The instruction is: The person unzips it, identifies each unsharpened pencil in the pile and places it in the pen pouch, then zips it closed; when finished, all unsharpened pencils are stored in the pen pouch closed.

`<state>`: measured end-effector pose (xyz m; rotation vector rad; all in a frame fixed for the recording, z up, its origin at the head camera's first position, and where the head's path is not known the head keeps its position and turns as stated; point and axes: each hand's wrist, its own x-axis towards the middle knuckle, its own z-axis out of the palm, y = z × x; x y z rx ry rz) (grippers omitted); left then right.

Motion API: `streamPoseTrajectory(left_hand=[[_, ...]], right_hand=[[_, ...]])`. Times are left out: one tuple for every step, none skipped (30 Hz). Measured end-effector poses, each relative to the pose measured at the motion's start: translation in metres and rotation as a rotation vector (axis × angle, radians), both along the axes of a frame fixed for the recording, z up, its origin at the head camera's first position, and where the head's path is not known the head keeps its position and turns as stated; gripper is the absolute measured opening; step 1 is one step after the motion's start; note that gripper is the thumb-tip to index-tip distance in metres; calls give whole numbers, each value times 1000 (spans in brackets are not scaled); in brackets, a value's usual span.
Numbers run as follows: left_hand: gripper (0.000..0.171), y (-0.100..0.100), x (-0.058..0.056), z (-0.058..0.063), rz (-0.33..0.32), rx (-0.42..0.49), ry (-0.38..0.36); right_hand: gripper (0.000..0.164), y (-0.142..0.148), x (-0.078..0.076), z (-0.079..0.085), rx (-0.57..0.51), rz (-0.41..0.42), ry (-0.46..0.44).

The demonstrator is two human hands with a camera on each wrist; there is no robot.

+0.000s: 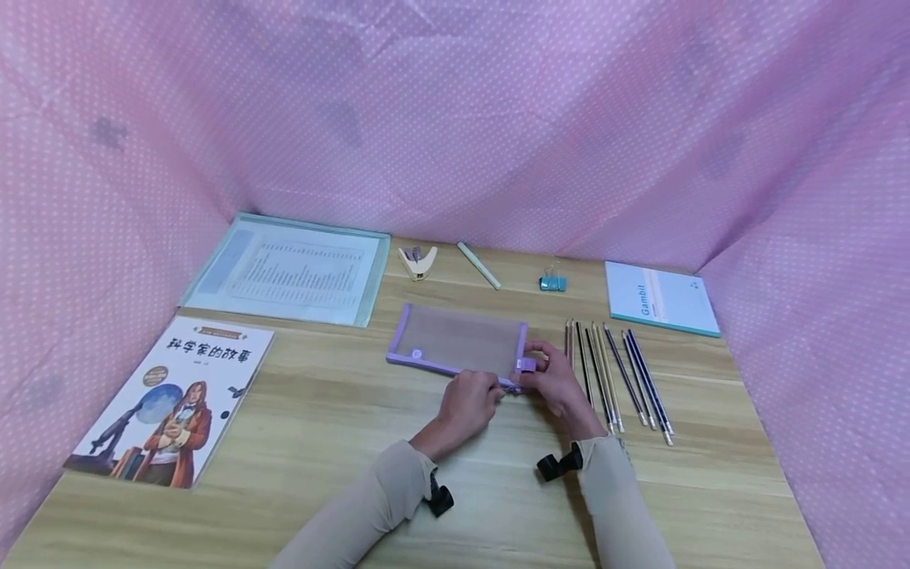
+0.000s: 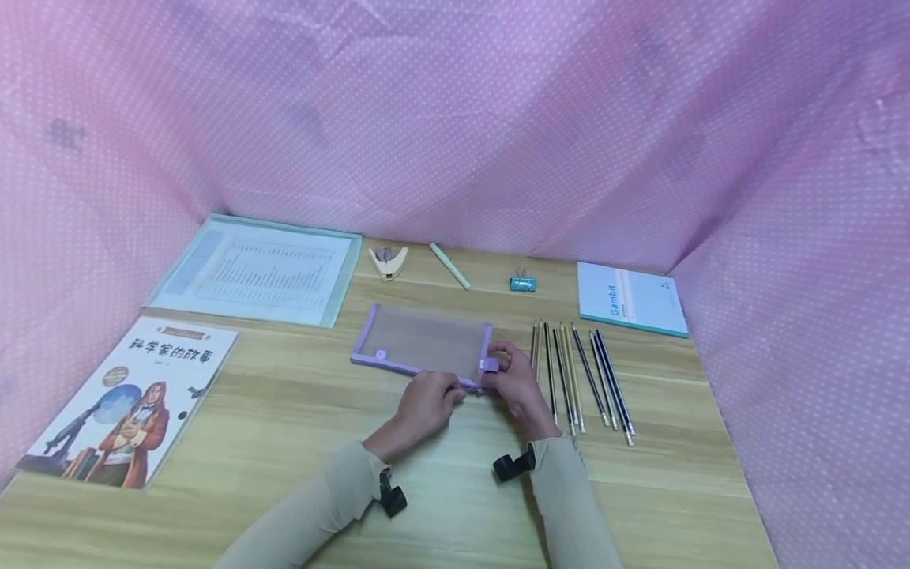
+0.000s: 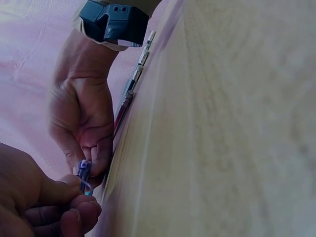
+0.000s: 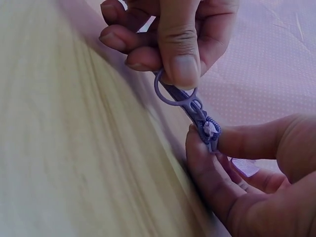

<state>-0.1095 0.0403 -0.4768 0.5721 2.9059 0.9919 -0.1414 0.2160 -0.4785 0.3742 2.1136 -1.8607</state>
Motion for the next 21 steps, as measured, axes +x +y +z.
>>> streamPoseTrajectory(left_hand=[[13,-1,0,0,-3,2,4],[14,-1,0,0,-7,2,8],[14,-2,0,0,-11,4,12],[14,-2,-1,0,-13,6,11],[14,-3,-1,0,-17,7,8],[14,-3,-1,0,-20,10,5],[14,-4,-1,0,-23,13,4],[14,-5,-2,0,-23,13,5],[13,-6,-2,0,-24,13,12],[13,-7,-2,1,-22,12,16],[13,-8,-3,1,-19,15,20],[12,-9,-3,1,-18,16,26],[12,-11,-3,1,-15,17,30],[12,-12,-4,1,-13,18,32],[11,-14,-4,0,-14,23,32],[11,-15,-4,0,-13,30,28],[11,-16,-5,0,-14,35,29],[12,-17,-5,-1,-13,40,31],[12,-18,-6,-1,-12,47,33],[12,-19,-6,-1,-12,51,38],[12,-20,-7,-2,-12,54,42]], right_hand=[[58,0,0,0,0,2,2],[57,0,0,0,-2,4,3],[57,0,0,0,-3,6,3],[57,-1,0,0,-5,5,2],[57,0,0,0,-7,9,3],[57,-1,0,0,-11,10,2],[57,0,0,0,-15,11,1],[58,0,0,0,-20,10,-2],[58,0,0,0,-22,10,-3],[58,0,0,1,-25,12,-3],[58,0,0,1,-26,15,-3],[58,1,0,1,-25,14,-5],[58,1,0,2,-24,12,-6],[58,1,0,2,-21,9,-7],[57,1,0,2,-18,7,-6],[58,1,0,2,-14,6,-6],[58,1,0,2,-12,4,-5],[57,1,0,2,-8,2,-4],[57,1,0,2,-7,0,-4],[57,1,0,2,-7,-3,-4],[57,0,0,2,-9,0,0]])
